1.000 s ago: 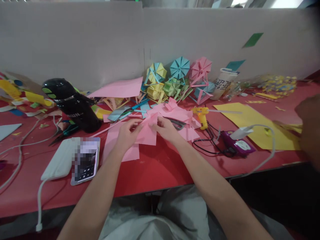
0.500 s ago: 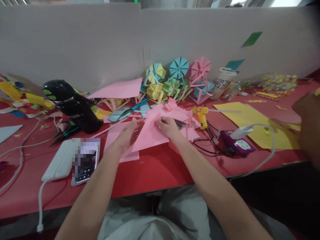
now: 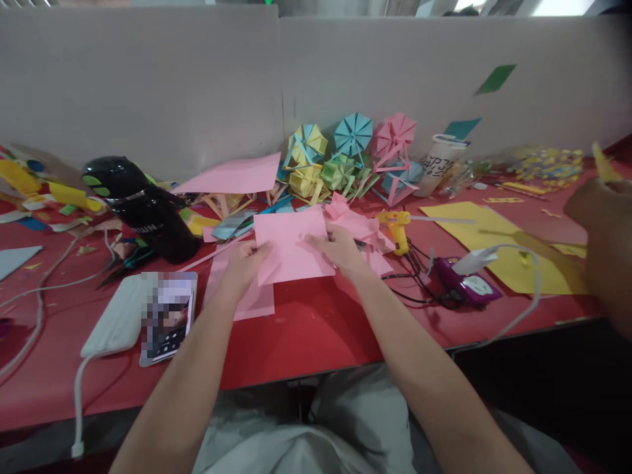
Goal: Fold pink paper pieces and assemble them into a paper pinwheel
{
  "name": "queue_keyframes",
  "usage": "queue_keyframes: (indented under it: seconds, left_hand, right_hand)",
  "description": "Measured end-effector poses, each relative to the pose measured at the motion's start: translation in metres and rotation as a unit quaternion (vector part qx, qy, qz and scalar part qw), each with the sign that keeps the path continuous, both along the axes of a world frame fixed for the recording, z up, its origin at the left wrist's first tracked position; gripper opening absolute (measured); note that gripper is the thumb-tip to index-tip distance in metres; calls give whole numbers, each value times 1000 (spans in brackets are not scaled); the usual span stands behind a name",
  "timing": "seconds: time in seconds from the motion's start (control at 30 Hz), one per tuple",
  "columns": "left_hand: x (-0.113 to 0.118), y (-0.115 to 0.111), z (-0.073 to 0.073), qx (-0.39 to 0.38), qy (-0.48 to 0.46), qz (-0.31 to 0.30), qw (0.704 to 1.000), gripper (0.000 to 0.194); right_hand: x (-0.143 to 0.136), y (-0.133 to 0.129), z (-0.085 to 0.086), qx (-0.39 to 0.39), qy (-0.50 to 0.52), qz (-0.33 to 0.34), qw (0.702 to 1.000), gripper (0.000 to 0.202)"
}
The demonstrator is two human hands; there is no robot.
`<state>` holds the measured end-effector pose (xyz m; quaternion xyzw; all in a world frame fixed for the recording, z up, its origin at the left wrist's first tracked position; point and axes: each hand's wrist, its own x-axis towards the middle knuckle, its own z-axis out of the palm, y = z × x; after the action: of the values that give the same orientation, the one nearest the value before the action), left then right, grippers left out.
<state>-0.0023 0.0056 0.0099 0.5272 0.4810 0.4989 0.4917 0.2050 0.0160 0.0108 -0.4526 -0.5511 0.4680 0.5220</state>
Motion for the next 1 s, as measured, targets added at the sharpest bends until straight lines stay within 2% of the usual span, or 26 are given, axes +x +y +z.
queue_keyframes:
  seconds: [0.1,0.2,0.33,0.4,0.47,0.57,0.73,0.8,1.0]
  left_hand:
    - [-5,3,-1,14,-50,0,999,38]
    - [-9,3,4,32,-87,-18,996,36]
    - [-12,1,11,35,-94,-27,995,23]
    - [-14,-2,15,-3,-96,-38,995,18]
    - [-14,-5,19,-48,-90,-61,993,22]
    - [-12,-7,23,-65,-68,-60,994,23]
    - [-11,-5,23,-33,-55,-52,997,30]
    - [-11,-4,23,-45,-68,-56,995,32]
    - [-5,-8,24,-101,-110,-48,988,24]
  right_hand:
    - [3,-1,3,-17,56,51,997,39]
    - [8,0,1,-22,62,80,995,36]
    - [11,3,-2,-32,68,56,996,26]
    - [11,4,-2,-38,91,51,994,19]
    - [12,5,-2,-26,107,57,992,14]
    - [14,8,-4,18,94,58,994,20]
    - [15,11,-6,51,38,0,998,26]
    - [14,11,-5,49,30,-7,998,26]
    - [18,16,-8,114,6,-36,993,24]
